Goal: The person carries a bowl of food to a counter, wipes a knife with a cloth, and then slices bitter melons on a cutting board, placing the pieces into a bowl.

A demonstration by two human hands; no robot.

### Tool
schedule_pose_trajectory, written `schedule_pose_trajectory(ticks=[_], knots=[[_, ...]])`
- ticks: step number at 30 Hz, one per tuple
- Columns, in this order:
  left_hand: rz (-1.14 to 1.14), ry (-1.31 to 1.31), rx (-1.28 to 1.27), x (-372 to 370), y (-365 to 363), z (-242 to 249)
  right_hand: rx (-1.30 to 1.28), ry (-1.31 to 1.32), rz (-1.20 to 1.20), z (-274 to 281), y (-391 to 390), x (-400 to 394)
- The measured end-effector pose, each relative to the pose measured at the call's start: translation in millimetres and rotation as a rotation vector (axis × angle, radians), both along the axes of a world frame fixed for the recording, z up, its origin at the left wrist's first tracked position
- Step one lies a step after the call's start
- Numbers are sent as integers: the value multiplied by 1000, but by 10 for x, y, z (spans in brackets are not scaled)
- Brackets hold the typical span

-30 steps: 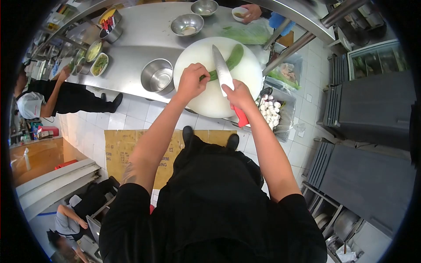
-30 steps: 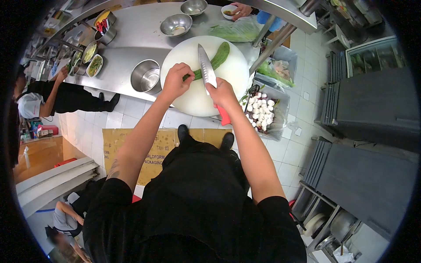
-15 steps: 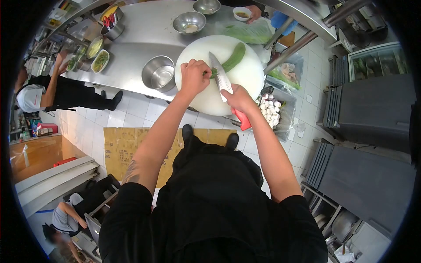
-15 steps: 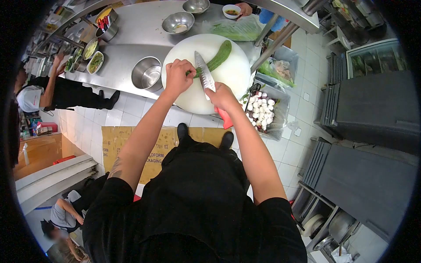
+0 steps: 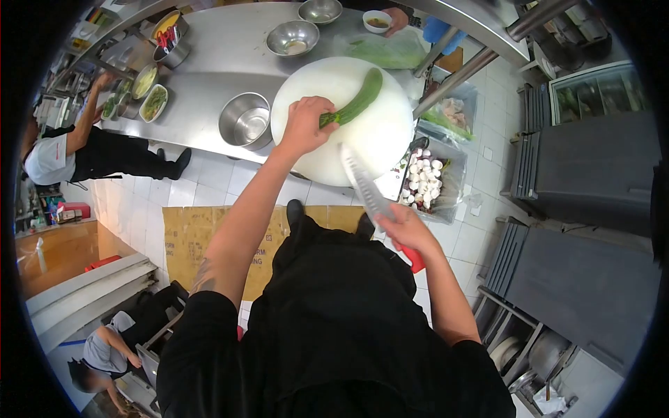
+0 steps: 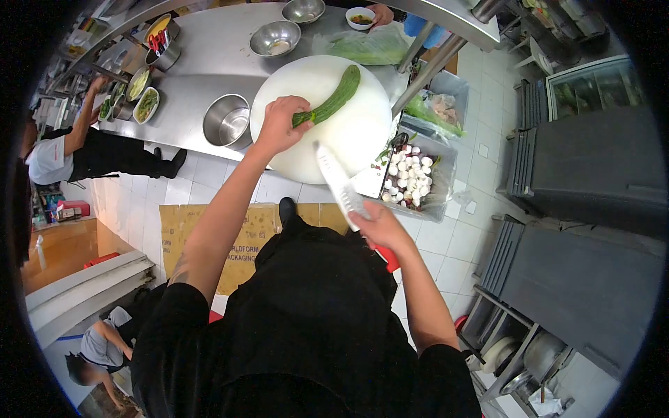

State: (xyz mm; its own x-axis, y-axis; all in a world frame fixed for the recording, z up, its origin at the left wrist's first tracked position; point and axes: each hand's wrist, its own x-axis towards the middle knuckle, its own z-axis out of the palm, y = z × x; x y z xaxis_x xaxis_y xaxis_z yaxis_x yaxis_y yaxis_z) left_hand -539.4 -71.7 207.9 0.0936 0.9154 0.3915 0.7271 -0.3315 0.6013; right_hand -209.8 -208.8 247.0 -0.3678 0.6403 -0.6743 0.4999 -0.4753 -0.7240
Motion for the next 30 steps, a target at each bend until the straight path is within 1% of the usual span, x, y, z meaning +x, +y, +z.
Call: schedule_pose_trajectory(ticks=[1, 3, 4, 9, 10, 13, 18, 22, 24, 27, 30], knots=[[-25, -5, -83, 32, -2, 18, 33, -7, -52, -8, 49, 76], [-48, 16, -134, 6, 25, -46, 99, -21, -159, 73, 231, 104], [-61, 28, -157, -16, 42, -76, 156, -33, -146, 59, 314, 57], [-103, -45, -29, -176, 8, -23, 399, -20, -109, -113, 798, -569], [-107, -72, 1, -189, 9, -16, 381, -11, -109, -110, 903, -695], [-76, -47, 93, -156, 46, -59, 343, 1, -101, -51, 1211, -958], [39, -35, 49, -74, 58, -99, 329, -48, -29, -55, 1535, -1075], [119, 18, -13, -38, 53, -78, 273, -69, 1, 26, 1553, -1099], [148, 52, 0, -15, 48, -53, 225, -59, 16, 36, 1520, -1076], [174, 104, -21, 5, 46, -68, 157, -66, 44, -58, 1378, -989], [179, 166, -47, -2, 58, -45, 189, -41, 94, -141, 1225, -946]])
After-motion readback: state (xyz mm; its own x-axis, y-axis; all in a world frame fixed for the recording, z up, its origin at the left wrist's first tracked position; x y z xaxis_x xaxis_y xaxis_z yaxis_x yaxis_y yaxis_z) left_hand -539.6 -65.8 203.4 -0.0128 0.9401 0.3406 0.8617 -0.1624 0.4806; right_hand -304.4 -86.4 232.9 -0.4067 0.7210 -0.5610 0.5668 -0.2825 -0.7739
